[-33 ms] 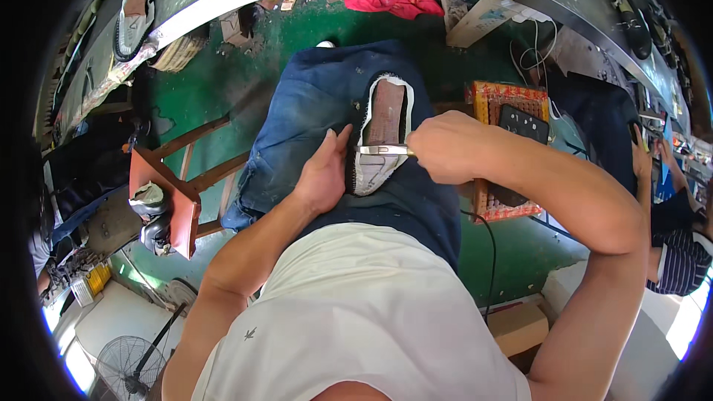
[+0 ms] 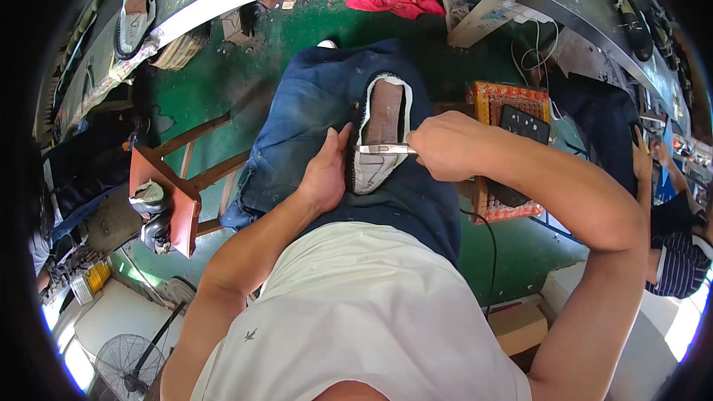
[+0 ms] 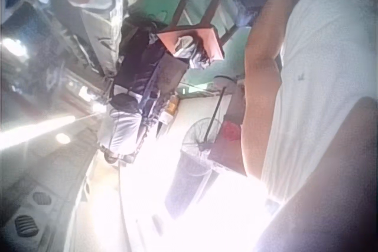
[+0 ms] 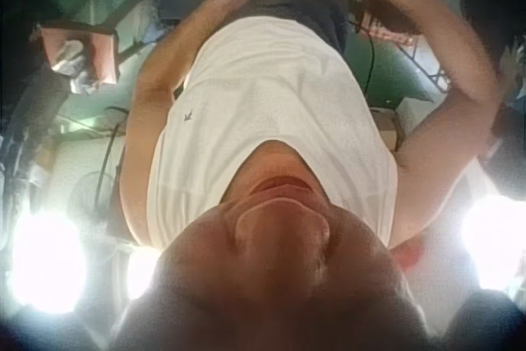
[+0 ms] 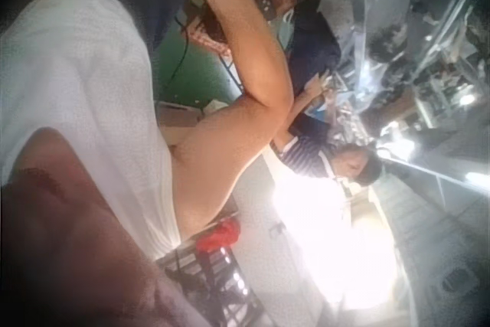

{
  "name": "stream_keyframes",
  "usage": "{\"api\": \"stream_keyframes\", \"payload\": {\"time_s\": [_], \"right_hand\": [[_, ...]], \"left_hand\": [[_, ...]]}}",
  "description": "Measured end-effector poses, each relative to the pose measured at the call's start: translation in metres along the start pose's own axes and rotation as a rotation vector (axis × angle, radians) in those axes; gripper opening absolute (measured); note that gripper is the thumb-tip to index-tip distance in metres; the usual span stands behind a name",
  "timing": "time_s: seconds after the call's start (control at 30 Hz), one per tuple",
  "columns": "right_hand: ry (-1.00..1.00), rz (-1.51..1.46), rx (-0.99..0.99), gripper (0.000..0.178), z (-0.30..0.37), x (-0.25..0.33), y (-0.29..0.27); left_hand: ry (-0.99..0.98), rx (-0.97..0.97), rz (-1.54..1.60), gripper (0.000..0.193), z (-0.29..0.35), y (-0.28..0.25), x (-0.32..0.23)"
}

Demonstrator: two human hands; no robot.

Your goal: Pulling shoe upper material over a last using a pincer tool and placing finished components on a conveyor belt.

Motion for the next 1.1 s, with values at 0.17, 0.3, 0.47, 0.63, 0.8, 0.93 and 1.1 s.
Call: {"api": "stream_keyframes", "payload": {"time_s": [0.17,0.3,0.47,0.63,0.8,0.93,1.1], "right_hand": [[-0.141,-0.073,-0.202,0.018,-0.034,-0.009,0.032],[-0.192,-0.130,-0.525,0.023,-0.019,0.004,0.030],[-0.096,-0.238,-0.353,0.038,0.003,0.005,0.023],[-0.092,-0.256,-0.625,0.047,0.005,-0.008,0.027],[0.166,-0.400,-0.503,0.028,-0.009,-0.043,0.050],[0.157,-0.470,-0.291,0.024,-0.006,-0.064,0.047],[0.023,-0.615,-0.695,0.032,0.004,-0.044,0.000]], "left_hand": [[0.063,-0.343,-0.091,0.067,-0.026,-0.028,0.007],[0.334,-0.550,-0.332,0.056,-0.035,-0.051,0.001],[0.467,-0.578,-0.843,0.054,-0.026,-0.040,-0.015],[0.697,-0.510,-1.056,0.049,-0.019,-0.021,-0.025],[0.848,-0.352,-1.295,0.050,-0.008,-0.001,-0.036],[0.772,-0.199,-1.514,0.053,-0.011,0.009,-0.038],[0.577,-0.136,-1.619,0.060,-0.018,0.011,-0.042]]}}
Point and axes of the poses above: each hand's wrist, its own z-axis away from the middle knuckle, its own y-axis out of the palm, x = y × z, the point moved 7 cm from there along -z, towards the middle knuckle, and after that the axes turned 4 degrees about -z, right-handed, at the moved point
